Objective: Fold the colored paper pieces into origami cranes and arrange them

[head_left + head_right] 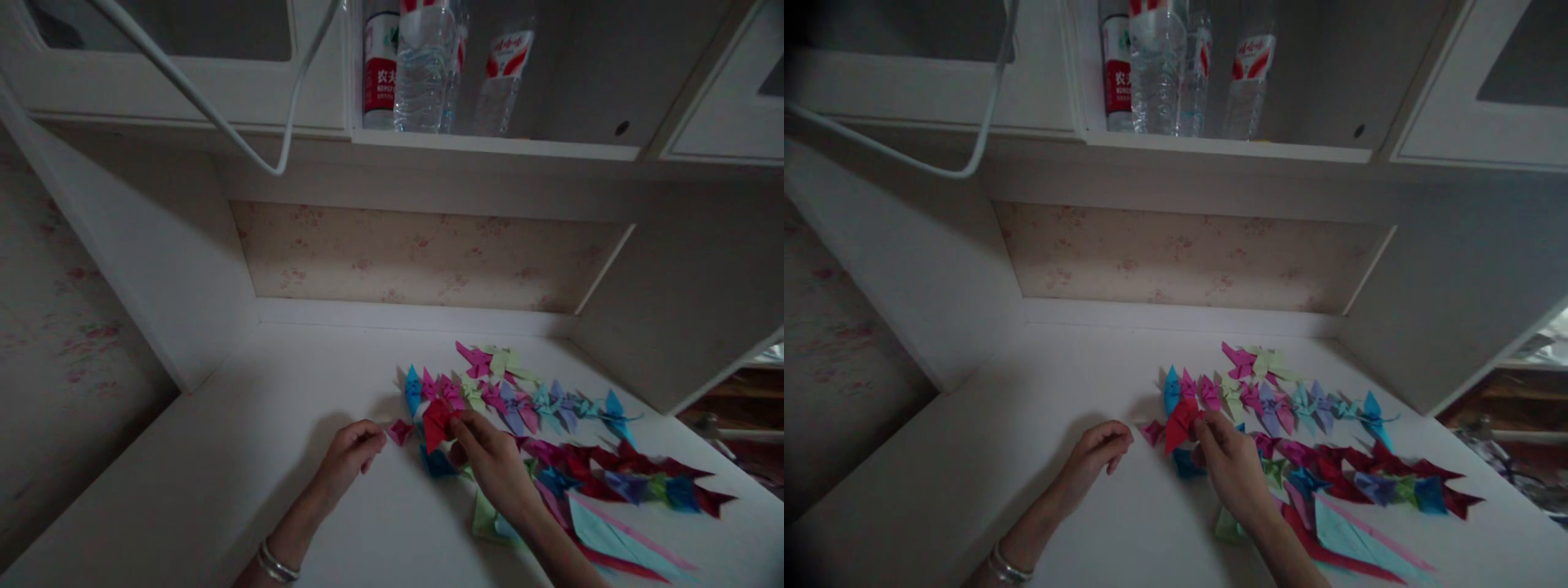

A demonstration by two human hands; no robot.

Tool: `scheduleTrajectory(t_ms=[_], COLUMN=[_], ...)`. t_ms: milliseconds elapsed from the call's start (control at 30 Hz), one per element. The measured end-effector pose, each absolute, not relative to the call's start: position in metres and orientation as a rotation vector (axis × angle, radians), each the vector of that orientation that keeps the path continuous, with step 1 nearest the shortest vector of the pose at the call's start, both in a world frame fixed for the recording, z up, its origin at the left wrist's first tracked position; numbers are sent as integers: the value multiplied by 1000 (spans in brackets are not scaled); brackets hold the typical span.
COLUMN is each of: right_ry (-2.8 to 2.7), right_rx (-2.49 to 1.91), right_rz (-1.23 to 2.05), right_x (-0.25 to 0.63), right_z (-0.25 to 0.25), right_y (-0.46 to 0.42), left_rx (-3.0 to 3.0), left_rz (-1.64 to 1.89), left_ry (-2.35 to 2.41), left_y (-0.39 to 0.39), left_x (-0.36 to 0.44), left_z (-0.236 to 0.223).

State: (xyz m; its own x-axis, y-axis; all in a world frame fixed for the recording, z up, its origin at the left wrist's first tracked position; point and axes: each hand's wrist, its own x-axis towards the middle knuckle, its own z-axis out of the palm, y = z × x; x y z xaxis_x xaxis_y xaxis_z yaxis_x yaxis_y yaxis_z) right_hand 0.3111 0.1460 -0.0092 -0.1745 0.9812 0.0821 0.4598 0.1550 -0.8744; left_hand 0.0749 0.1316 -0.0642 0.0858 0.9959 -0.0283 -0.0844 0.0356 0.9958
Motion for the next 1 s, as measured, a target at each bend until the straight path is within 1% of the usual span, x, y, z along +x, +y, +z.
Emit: scheduleTrajectory(t_ms=[67,167,267,433,700,900,1000], right_ry=[-1894,-2196,-2381,-2529,-2744,-2754,-2728], right_rx=[-1372,-1281,-1211,-1222,-1305,-1410,-1422], right_rz=[823,487,312,255,139,128,165], right_x=[305,289,270,246,234,237,241], right_z=[2,14,19,12,1,-6,1], right_y=[162,192,221,256,277,282,282], left_rx=[1244,1367,1428,1408,1398,1409,1413], left_rz=[963,702,604,624,583,553,556], left_ry=[1028,965,979,990,956,979,987], left_y=[127,121,119,122,125,125,125], left_x=[77,80,82,81,79,78,78], left_z=[-65,-65,-64,-64,-70,-67,-69])
